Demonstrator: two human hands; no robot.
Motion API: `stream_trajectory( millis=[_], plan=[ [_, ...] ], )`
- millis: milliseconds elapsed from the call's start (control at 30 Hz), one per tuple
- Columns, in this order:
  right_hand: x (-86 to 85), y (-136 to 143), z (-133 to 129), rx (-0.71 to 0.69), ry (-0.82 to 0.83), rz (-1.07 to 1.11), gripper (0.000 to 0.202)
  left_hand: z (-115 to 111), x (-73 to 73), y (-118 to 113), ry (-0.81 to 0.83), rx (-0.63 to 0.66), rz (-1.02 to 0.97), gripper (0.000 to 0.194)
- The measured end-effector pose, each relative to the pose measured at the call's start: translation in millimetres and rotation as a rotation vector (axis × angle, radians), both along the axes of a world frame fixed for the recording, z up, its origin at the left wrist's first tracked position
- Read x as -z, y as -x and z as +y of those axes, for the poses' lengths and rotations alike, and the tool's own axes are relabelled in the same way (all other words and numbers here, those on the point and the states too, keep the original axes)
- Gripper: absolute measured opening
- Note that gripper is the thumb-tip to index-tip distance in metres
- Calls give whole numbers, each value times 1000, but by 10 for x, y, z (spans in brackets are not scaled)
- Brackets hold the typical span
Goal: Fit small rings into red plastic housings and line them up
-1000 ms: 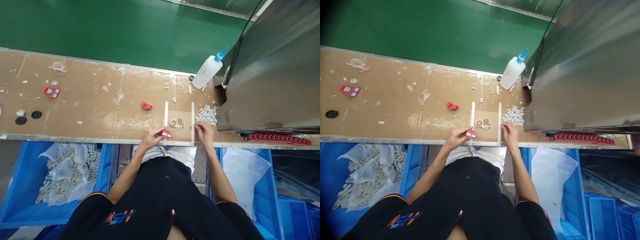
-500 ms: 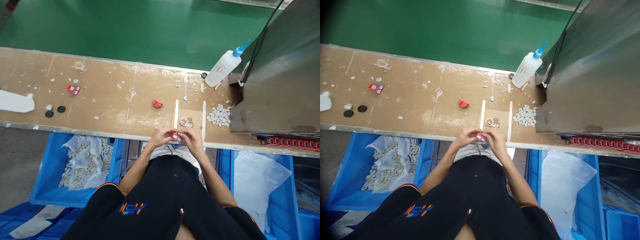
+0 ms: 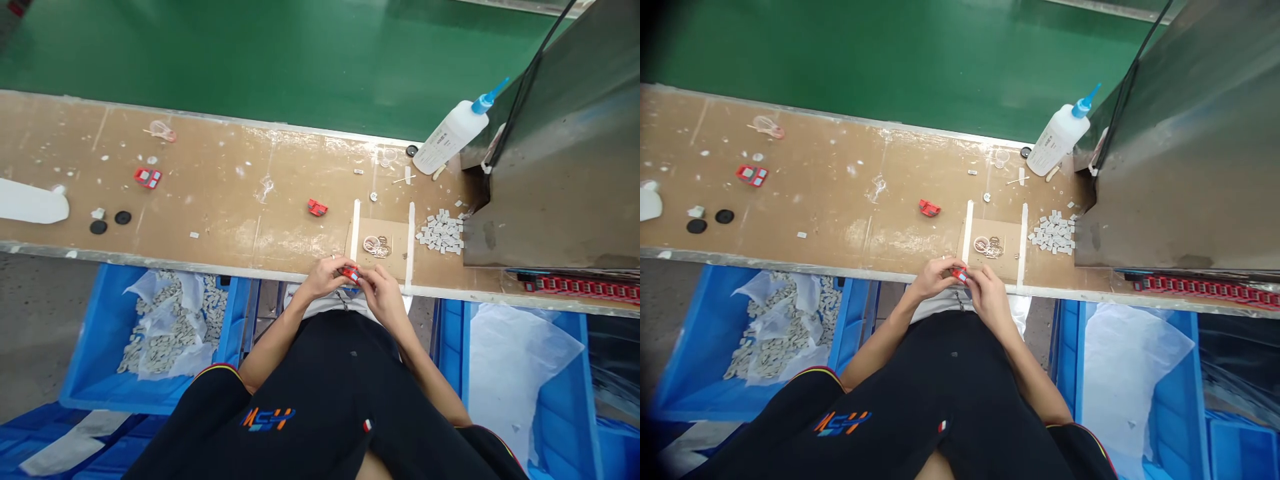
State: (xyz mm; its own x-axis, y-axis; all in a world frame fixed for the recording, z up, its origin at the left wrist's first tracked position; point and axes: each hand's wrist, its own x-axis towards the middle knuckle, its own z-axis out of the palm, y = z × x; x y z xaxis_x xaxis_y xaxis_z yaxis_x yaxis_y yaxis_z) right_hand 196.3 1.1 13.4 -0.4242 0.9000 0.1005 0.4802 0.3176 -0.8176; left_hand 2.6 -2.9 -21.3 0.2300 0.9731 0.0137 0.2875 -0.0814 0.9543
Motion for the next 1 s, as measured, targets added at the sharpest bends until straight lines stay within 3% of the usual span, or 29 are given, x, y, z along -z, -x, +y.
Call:
stream_trajectory(
  millis=[167, 300, 400, 567, 833, 900, 1000],
  plan=[
    [51, -45, -34, 136, 240, 263, 30, -27, -28, -57, 4, -13, -148, 19],
    [21, -94, -73, 132, 469, 441, 45, -38, -202, -107, -22, 59, -226, 21],
    [-52, -133, -73, 140, 418, 426, 41, -23, -386, -115, -73, 125, -167, 23],
    [-148, -164, -44, 140, 284, 324, 33, 2, -561, -133, -95, 76, -112, 8],
    [-230, -161, -4, 109, 187, 238, 25, 15, -551, -197, -114, 1, -84, 5],
    [-203, -131, -5, 113, 247, 321, 28, -3, -519, -213, -79, -23, -130, 8],
    [-130, -74, -34, 137, 386, 535, 34, -50, -450, -227, 24, -21, -252, 30]
  ],
)
